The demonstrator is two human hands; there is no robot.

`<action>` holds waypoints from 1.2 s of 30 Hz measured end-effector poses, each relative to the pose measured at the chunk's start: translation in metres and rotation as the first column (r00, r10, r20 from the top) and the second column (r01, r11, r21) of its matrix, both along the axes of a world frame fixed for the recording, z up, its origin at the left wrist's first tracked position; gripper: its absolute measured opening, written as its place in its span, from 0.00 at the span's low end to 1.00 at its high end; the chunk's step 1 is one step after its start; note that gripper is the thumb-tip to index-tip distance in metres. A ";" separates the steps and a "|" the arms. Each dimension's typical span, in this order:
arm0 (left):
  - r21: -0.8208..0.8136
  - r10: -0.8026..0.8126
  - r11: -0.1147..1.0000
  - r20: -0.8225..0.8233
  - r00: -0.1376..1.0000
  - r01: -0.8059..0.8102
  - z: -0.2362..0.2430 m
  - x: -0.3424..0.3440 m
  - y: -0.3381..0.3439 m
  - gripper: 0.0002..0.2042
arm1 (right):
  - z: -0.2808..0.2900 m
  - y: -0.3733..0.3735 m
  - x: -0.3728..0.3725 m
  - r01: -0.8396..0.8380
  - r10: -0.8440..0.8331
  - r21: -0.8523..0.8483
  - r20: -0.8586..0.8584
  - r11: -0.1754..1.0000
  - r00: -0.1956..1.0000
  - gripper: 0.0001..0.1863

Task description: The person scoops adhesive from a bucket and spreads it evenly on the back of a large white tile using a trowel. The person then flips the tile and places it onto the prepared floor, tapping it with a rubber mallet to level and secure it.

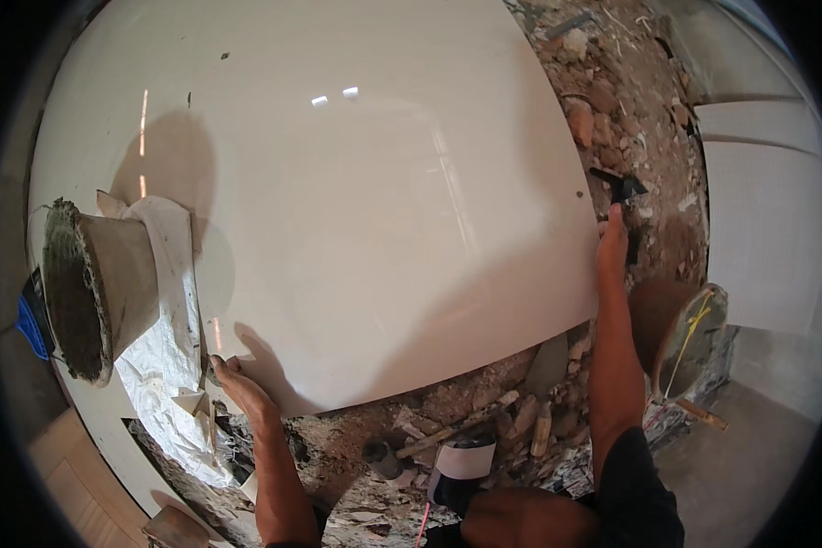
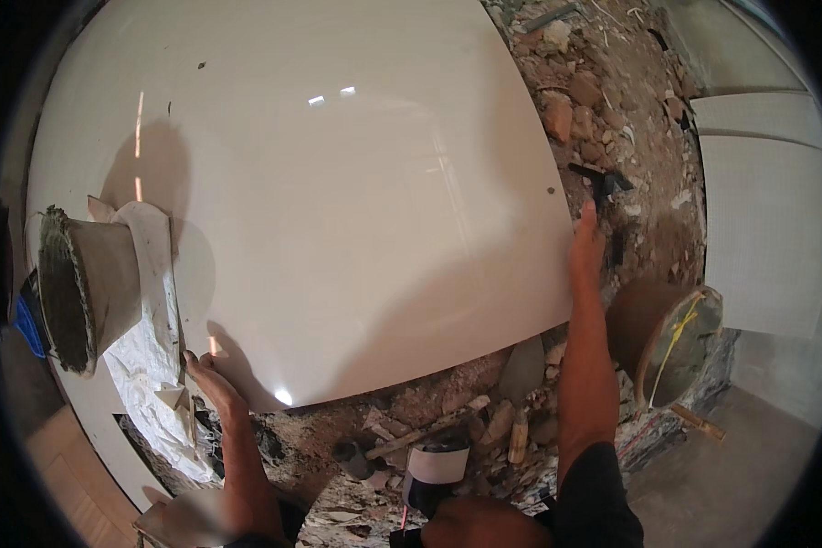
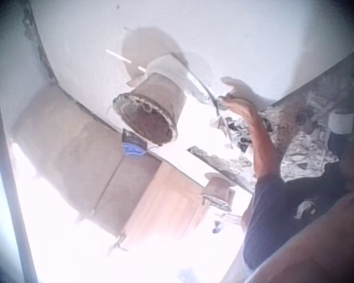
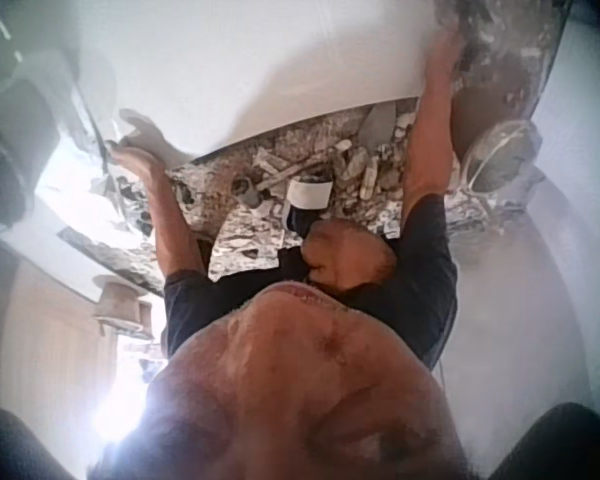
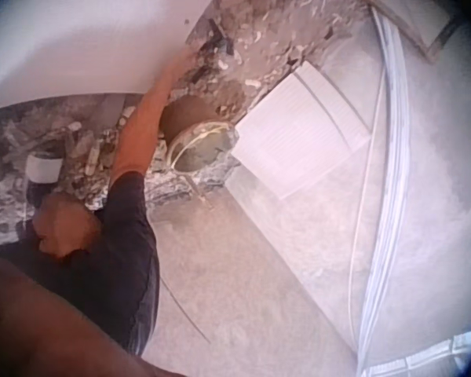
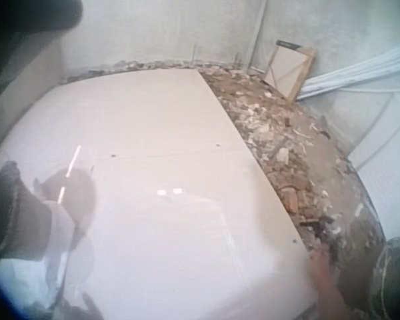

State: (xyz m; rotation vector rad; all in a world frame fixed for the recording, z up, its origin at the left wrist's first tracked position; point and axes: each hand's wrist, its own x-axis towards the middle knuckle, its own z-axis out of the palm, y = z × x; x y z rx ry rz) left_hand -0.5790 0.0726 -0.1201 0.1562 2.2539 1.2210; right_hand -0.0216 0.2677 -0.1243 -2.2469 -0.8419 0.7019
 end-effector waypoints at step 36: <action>-0.658 -0.783 0.618 -0.560 0.269 0.429 -0.027 0.011 0.105 0.46 | 0.073 -0.059 -0.187 -0.889 0.875 -0.072 0.232 0.451 0.425 0.29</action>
